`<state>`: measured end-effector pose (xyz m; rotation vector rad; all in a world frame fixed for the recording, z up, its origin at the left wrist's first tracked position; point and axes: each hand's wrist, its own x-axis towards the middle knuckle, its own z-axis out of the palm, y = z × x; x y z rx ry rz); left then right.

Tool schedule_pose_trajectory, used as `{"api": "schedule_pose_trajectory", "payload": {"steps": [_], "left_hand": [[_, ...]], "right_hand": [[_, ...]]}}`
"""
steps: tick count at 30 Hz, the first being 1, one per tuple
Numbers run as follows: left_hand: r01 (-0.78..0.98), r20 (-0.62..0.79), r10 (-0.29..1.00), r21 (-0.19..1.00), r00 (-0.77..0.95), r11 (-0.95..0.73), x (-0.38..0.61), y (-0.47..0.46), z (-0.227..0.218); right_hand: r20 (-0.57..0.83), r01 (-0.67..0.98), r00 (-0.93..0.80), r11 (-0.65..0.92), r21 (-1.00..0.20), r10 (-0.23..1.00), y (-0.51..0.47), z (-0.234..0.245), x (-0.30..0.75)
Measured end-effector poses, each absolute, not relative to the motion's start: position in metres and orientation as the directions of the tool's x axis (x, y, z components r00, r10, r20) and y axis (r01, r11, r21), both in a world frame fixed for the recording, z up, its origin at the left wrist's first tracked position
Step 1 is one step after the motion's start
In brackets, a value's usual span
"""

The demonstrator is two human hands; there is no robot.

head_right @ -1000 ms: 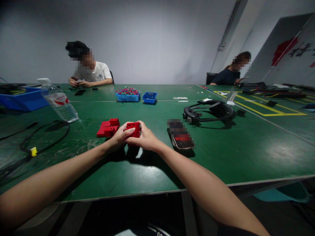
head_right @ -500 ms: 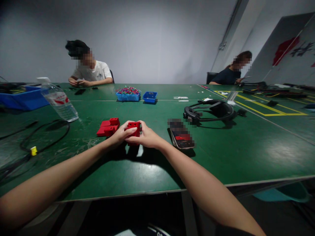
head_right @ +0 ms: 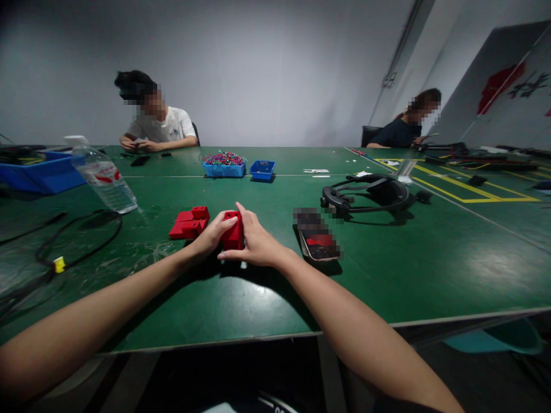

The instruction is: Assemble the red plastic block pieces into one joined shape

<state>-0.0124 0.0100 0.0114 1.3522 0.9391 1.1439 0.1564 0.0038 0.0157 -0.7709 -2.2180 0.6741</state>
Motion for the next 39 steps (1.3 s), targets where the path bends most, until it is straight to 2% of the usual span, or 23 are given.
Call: {"api": "schedule_pose_trajectory", "payload": {"steps": [3, 8, 12, 16, 19, 21, 24, 26, 27, 29, 31, 33, 35, 37, 39], "left_hand": [[-0.116, 0.127, 0.981, 0.987, 0.149, -0.110, -0.011, 0.011, 0.009], [-0.099, 0.142, 0.942, 0.988, 0.303, -0.118, -0.015, 0.011, 0.008], [-0.065, 0.226, 0.926, 0.974, 0.302, -0.217, -0.013, 0.008, 0.009], [0.133, 0.295, 0.902, 0.927, 0.316, -0.350, -0.009, 0.001, 0.010], [0.332, 0.350, 0.852, 0.809, 0.390, -0.485, -0.011, 0.001, 0.006], [0.455, 0.369, 0.802, 0.677, 0.470, -0.579, -0.014, 0.002, 0.002], [0.573, 0.325, 0.745, 0.486, 0.582, -0.660, -0.018, 0.004, 0.000], [0.615, 0.294, 0.730, 0.400, 0.616, -0.680, -0.019, 0.004, 0.001], [0.624, 0.285, 0.724, 0.371, 0.629, -0.688, -0.019, 0.004, 0.002], [0.618, 0.283, 0.709, 0.350, 0.646, -0.704, -0.018, 0.003, 0.005], [0.605, 0.286, 0.703, 0.364, 0.651, -0.708, -0.017, 0.003, 0.006], [0.610, 0.284, 0.712, 0.373, 0.642, -0.699, -0.016, 0.003, 0.007], [0.632, 0.270, 0.720, 0.347, 0.639, -0.692, -0.016, 0.005, 0.006], [0.646, 0.263, 0.713, 0.302, 0.650, -0.701, -0.017, 0.005, 0.005], [0.640, 0.274, 0.695, 0.269, 0.665, -0.719, -0.017, 0.005, 0.004]], "right_hand": [[0.457, 0.338, -0.638, 0.759, -0.557, 0.620, 0.007, 0.011, 0.157], [0.512, 0.373, -0.637, 0.812, -0.449, 0.576, 0.007, 0.013, 0.157], [0.508, 0.490, -0.562, 0.757, -0.432, 0.653, 0.004, 0.016, 0.155], [0.547, 0.592, -0.358, 0.637, -0.494, 0.756, 0.013, 0.011, 0.159], [0.538, 0.578, -0.235, 0.562, -0.592, 0.809, 0.024, 0.005, 0.164], [0.502, 0.554, -0.166, 0.501, -0.664, 0.849, 0.029, 0.002, 0.166], [0.407, 0.544, -0.024, 0.354, -0.761, 0.913, 0.031, 0.001, 0.164], [0.409, 0.561, 0.040, 0.318, -0.764, 0.912, 0.028, 0.005, 0.163], [0.451, 0.573, 0.043, 0.348, -0.742, 0.891, 0.025, 0.009, 0.162], [0.572, 0.593, -0.036, 0.478, -0.648, 0.820, 0.019, 0.018, 0.161], [0.638, 0.550, -0.210, 0.629, -0.549, 0.741, 0.012, 0.026, 0.161], [0.608, 0.458, -0.396, 0.722, -0.518, 0.688, 0.007, 0.030, 0.160], [0.543, 0.417, -0.515, 0.747, -0.517, 0.663, 0.005, 0.030, 0.158], [0.515, 0.424, -0.559, 0.758, -0.496, 0.650, 0.006, 0.025, 0.156], [0.502, 0.476, -0.526, 0.726, -0.496, 0.687, 0.009, 0.020, 0.156]]}}
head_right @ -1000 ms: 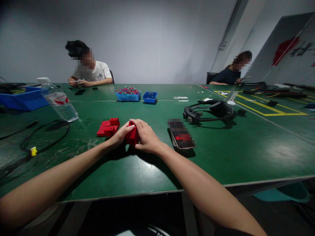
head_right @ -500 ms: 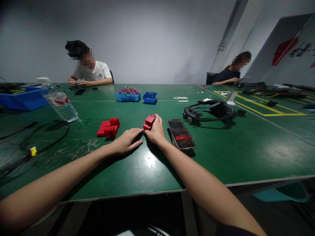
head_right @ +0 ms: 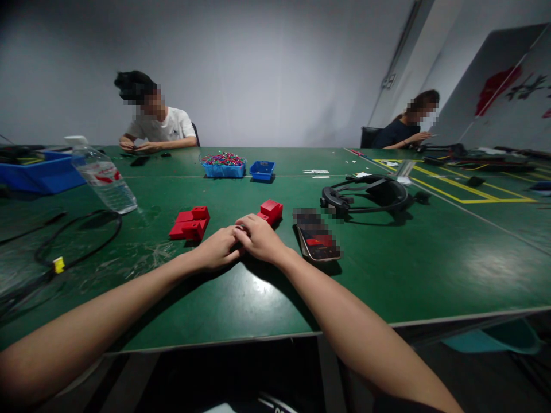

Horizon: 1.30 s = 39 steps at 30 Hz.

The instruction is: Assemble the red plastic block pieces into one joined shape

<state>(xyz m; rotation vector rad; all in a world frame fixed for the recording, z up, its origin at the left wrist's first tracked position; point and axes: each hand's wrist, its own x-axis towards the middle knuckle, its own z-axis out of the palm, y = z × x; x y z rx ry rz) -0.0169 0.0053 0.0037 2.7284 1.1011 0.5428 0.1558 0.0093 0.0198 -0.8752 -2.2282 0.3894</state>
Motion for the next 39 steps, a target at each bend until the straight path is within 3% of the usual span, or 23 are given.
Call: {"api": "schedule_pose_trajectory", "payload": {"steps": [8, 13, 17, 22, 27, 33, 39], "left_hand": [[0.658, 0.272, 0.673, 0.160, 0.688, -0.736, -0.016, 0.002, 0.006], [0.654, 0.272, 0.664, 0.139, 0.696, -0.743, -0.015, -0.001, 0.010], [0.729, 0.249, 0.707, 0.002, 0.662, -0.684, -0.011, -0.009, 0.013], [0.822, 0.309, 0.763, -0.168, 0.568, -0.543, -0.011, -0.018, 0.020], [0.922, 0.360, 0.858, -0.264, 0.366, -0.283, -0.024, -0.011, 0.034], [0.975, 0.340, 0.936, -0.220, 0.095, -0.020, -0.045, 0.003, 0.038], [0.986, 0.282, 0.948, -0.113, 0.148, -0.120, -0.043, 0.005, 0.033]], "right_hand": [[0.375, 0.664, -0.401, 0.548, -0.509, 0.835, 0.023, 0.005, 0.158], [0.211, 0.790, -0.398, 0.451, -0.415, 0.893, 0.024, 0.003, 0.160], [0.203, 0.779, -0.495, 0.535, -0.327, 0.845, 0.023, 0.005, 0.163], [0.236, 0.621, -0.693, 0.730, -0.285, 0.682, 0.016, 0.011, 0.164], [0.214, 0.615, -0.733, 0.764, -0.196, 0.645, 0.004, 0.016, 0.160], [0.191, 0.620, -0.741, 0.766, -0.173, 0.643, 0.000, 0.018, 0.159], [0.208, 0.619, -0.727, 0.755, -0.215, 0.655, 0.002, 0.016, 0.158]]}}
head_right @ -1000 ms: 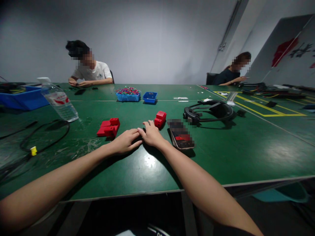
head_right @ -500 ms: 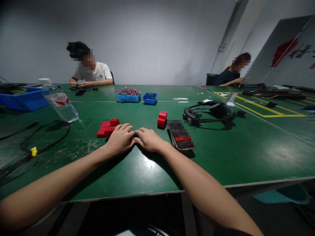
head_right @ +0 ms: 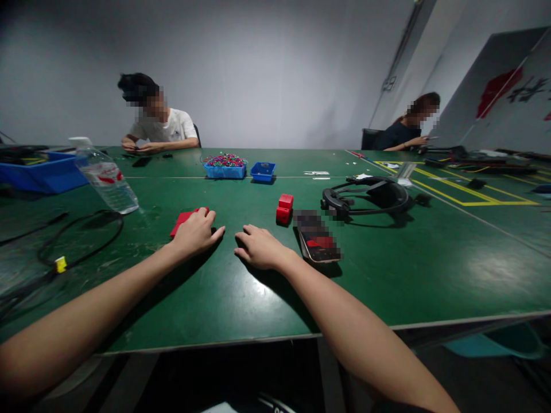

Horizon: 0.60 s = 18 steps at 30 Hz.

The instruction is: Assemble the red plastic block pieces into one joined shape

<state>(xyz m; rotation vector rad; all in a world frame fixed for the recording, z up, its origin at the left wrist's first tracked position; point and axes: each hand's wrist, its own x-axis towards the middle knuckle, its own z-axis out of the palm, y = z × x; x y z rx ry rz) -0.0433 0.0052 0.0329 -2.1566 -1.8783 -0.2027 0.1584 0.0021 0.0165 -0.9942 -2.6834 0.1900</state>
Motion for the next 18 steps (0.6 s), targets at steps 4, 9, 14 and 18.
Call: {"api": "schedule_pose_trajectory", "payload": {"steps": [4, 9, 14, 18], "left_hand": [[0.924, 0.330, 0.876, 0.027, 0.351, -0.381, -0.036, 0.006, 0.020], [0.675, 0.431, 0.672, 0.175, 0.602, -0.717, -0.022, 0.006, 0.002], [0.658, 0.450, 0.675, 0.224, 0.585, -0.719, -0.020, 0.006, 0.001], [0.710, 0.406, 0.751, 0.283, 0.520, -0.645, -0.025, 0.009, 0.002]], "right_hand": [[0.288, 0.684, -0.551, 0.622, -0.381, 0.783, 0.008, 0.013, 0.154], [0.340, 0.713, -0.265, 0.421, -0.560, 0.902, 0.015, 0.016, 0.156], [0.307, 0.700, -0.159, 0.326, -0.635, 0.938, 0.017, 0.018, 0.161], [0.247, 0.597, -0.141, 0.281, -0.752, 0.959, 0.018, 0.018, 0.157]]}}
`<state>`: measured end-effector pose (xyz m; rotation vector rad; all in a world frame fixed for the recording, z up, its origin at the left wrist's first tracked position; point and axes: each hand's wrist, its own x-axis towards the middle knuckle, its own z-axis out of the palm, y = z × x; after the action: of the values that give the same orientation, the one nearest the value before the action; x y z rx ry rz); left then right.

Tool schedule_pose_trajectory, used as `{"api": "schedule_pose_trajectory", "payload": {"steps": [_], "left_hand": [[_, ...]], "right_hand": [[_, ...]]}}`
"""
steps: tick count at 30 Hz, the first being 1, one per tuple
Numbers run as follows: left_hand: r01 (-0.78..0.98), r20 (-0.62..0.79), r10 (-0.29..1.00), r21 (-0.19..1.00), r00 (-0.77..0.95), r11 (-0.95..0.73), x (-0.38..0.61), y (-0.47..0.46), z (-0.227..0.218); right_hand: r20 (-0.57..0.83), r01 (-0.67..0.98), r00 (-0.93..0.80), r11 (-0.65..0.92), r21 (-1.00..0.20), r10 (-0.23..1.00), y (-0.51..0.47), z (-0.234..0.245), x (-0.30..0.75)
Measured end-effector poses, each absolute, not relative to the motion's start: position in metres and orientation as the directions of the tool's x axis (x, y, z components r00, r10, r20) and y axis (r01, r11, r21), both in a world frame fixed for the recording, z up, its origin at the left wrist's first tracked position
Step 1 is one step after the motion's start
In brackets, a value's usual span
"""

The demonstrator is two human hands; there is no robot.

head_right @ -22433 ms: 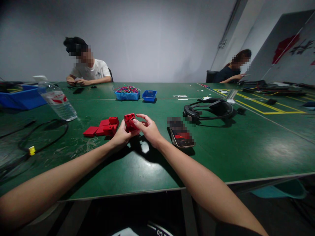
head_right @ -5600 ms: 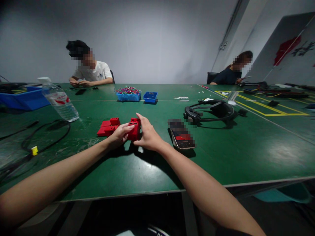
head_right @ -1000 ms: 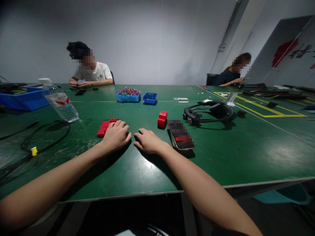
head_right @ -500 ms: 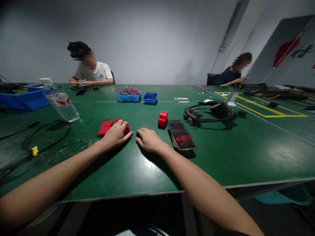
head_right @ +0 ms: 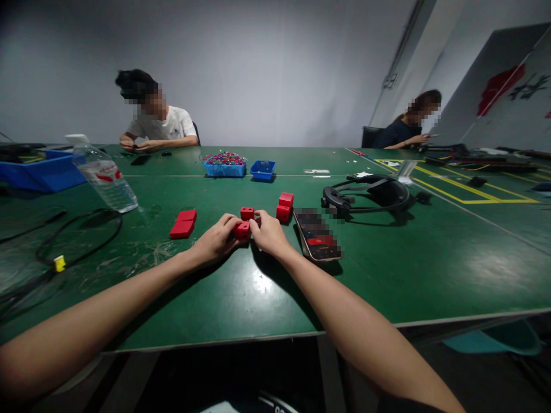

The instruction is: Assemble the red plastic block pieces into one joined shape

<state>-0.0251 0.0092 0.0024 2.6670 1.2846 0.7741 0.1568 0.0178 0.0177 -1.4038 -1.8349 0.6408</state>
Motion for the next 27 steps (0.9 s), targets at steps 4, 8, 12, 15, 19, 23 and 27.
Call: {"api": "schedule_pose_trajectory", "payload": {"steps": [4, 8, 12, 15, 19, 23, 27], "left_hand": [[0.699, 0.448, 0.742, 0.299, 0.499, -0.650, -0.025, 0.009, -0.001], [0.607, 0.509, 0.641, 0.260, 0.574, -0.751, -0.021, 0.005, -0.001], [0.562, 0.565, 0.675, 0.397, 0.474, -0.726, -0.017, 0.001, 0.004], [0.617, 0.499, 0.793, 0.515, 0.349, -0.595, -0.019, 0.004, 0.009], [0.645, 0.340, 0.841, 0.541, 0.420, -0.540, -0.028, 0.015, 0.010], [0.603, 0.338, 0.838, 0.584, 0.428, -0.543, -0.034, 0.021, 0.007], [0.560, 0.331, 0.843, 0.635, 0.424, -0.532, -0.034, 0.018, 0.008]], "right_hand": [[0.025, 0.279, -0.087, 0.048, -0.959, 0.996, 0.020, 0.019, 0.154], [0.035, 0.061, -0.146, 0.044, -0.997, 0.989, 0.023, 0.018, 0.156], [0.067, -0.009, -0.139, 0.067, -0.998, 0.988, 0.025, 0.012, 0.154], [0.130, -0.026, -0.165, 0.128, -0.991, 0.978, 0.023, 0.008, 0.149], [0.153, -0.026, -0.241, 0.151, -0.988, 0.958, 0.019, 0.008, 0.145], [0.114, -0.013, -0.312, 0.116, -0.993, 0.943, 0.017, 0.010, 0.144], [0.163, -0.005, -0.321, 0.170, -0.985, 0.933, 0.018, 0.009, 0.145]]}}
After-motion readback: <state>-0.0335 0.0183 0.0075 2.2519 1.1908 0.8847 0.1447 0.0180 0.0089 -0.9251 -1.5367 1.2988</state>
